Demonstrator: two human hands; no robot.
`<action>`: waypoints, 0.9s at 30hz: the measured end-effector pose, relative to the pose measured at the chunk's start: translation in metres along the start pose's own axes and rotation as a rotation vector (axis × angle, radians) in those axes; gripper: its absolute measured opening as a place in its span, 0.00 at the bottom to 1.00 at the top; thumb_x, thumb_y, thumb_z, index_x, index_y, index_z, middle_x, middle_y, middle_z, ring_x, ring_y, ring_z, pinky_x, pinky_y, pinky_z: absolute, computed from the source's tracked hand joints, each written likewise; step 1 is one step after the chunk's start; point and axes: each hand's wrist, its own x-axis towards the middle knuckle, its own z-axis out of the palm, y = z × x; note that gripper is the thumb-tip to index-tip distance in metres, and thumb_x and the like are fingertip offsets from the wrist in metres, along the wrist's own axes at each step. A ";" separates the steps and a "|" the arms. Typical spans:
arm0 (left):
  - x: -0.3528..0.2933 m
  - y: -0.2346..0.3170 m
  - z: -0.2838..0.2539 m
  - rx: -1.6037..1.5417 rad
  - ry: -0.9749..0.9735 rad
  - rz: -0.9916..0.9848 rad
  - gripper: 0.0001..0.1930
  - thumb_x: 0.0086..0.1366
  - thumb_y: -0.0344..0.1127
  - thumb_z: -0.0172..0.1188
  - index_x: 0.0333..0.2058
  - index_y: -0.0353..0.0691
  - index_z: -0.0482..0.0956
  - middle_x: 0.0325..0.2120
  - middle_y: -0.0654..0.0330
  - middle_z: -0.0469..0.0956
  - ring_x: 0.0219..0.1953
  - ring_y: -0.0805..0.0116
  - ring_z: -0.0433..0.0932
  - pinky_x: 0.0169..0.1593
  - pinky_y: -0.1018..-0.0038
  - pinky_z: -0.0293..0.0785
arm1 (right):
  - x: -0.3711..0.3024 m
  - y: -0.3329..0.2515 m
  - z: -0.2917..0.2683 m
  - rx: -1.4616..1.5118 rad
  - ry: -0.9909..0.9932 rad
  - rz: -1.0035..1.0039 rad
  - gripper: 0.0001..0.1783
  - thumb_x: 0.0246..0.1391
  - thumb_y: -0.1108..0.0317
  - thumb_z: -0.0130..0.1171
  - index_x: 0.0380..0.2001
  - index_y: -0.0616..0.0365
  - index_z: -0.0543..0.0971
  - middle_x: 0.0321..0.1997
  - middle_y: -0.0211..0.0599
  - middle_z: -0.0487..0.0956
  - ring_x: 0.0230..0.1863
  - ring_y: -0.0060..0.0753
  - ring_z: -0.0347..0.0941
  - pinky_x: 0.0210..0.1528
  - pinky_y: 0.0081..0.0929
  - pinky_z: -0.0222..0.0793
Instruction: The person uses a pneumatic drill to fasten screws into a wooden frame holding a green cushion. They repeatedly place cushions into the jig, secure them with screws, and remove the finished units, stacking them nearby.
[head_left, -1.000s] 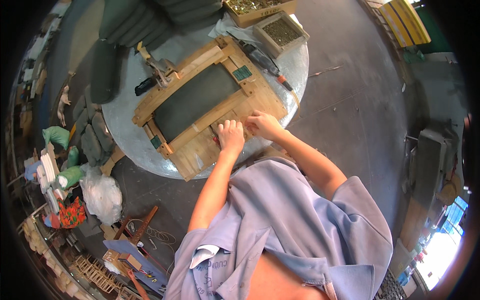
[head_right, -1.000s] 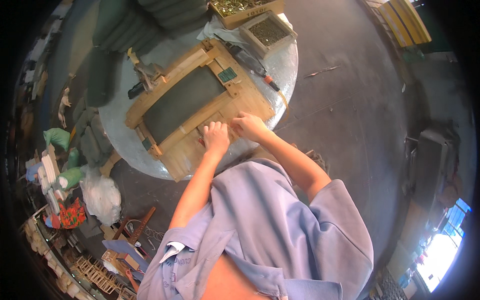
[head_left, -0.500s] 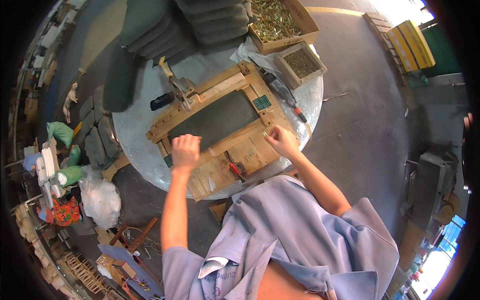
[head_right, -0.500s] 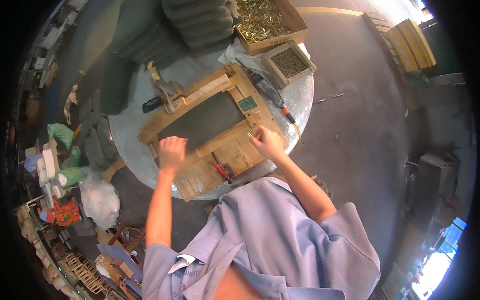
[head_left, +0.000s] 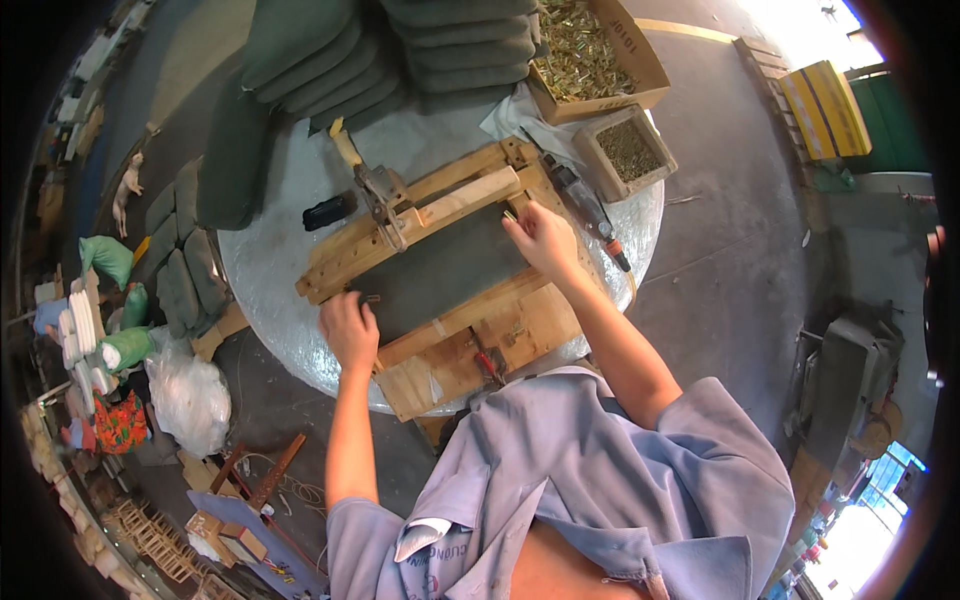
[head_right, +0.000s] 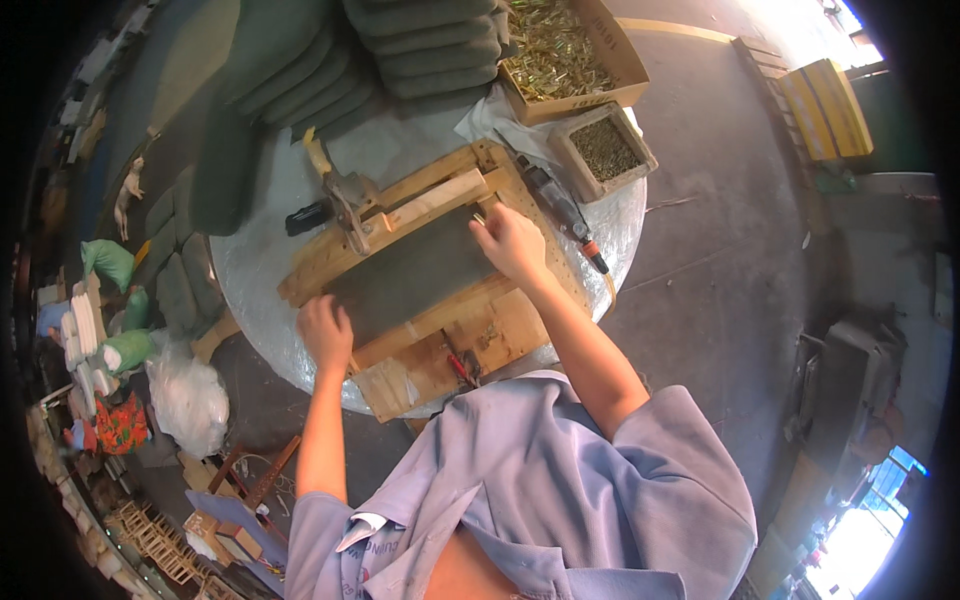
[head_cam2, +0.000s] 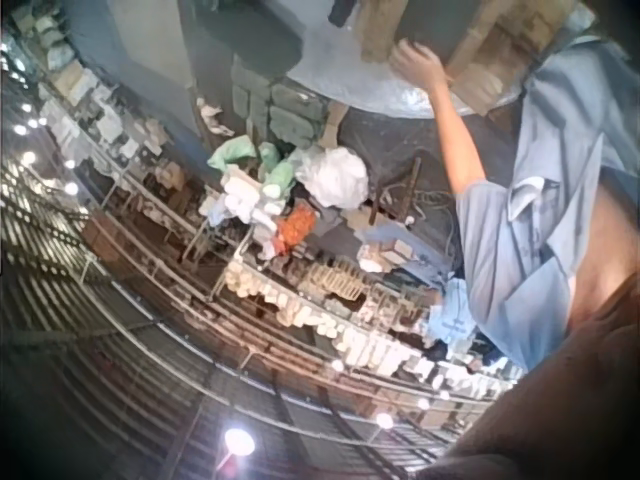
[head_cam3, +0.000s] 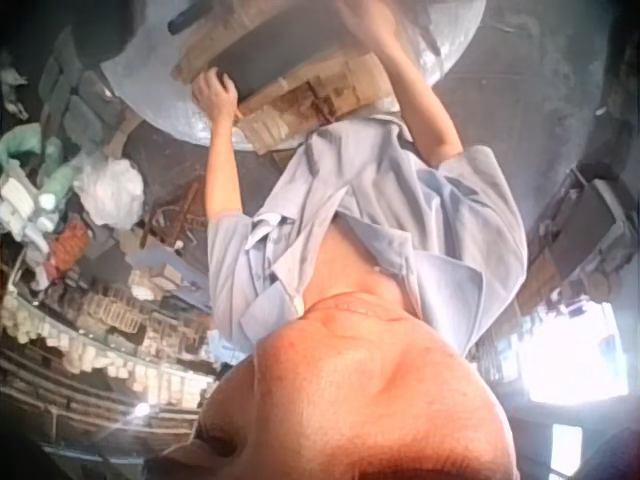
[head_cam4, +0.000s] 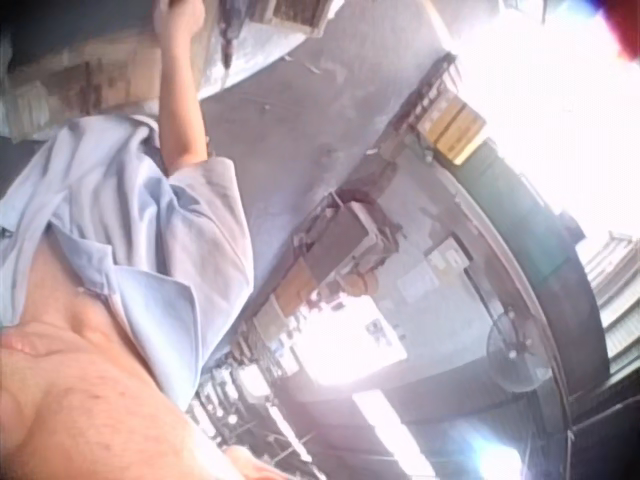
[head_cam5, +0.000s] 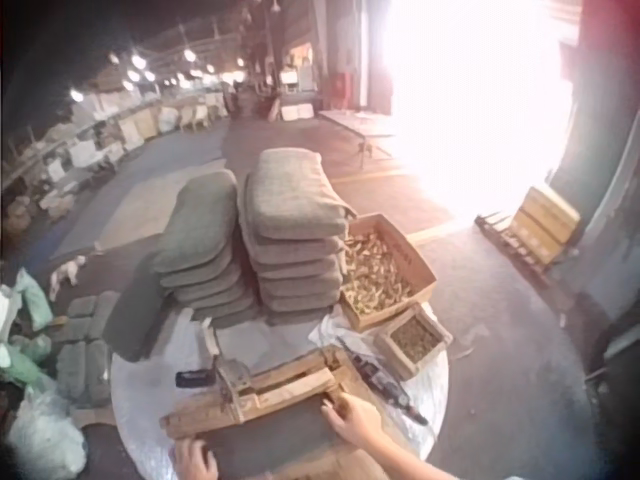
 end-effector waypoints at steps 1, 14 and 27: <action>-0.007 -0.002 0.015 -0.055 0.111 -0.176 0.23 0.73 0.44 0.62 0.61 0.38 0.74 0.60 0.46 0.75 0.66 0.44 0.72 0.65 0.42 0.70 | -0.006 0.002 -0.007 0.043 -0.023 -0.054 0.25 0.63 0.52 0.69 0.21 0.57 0.74 0.22 0.43 0.78 0.27 0.49 0.78 0.32 0.45 0.71; -0.007 -0.015 0.057 -0.497 0.158 -0.725 0.35 0.80 0.47 0.57 0.72 0.24 0.61 0.61 0.34 0.73 0.63 0.37 0.75 0.66 0.51 0.72 | -0.045 -0.023 0.004 0.353 -1.182 -1.180 0.14 0.58 0.61 0.64 0.20 0.50 0.75 0.22 0.29 0.79 0.26 0.41 0.79 0.24 0.43 0.72; -0.007 -0.010 0.056 -0.331 0.122 -0.785 0.26 0.81 0.38 0.53 0.68 0.26 0.67 0.58 0.35 0.76 0.61 0.36 0.75 0.63 0.50 0.71 | 0.058 -0.019 0.005 0.573 -1.306 -1.296 0.16 0.60 0.60 0.64 0.20 0.45 0.72 0.19 0.23 0.71 0.22 0.31 0.75 0.21 0.34 0.69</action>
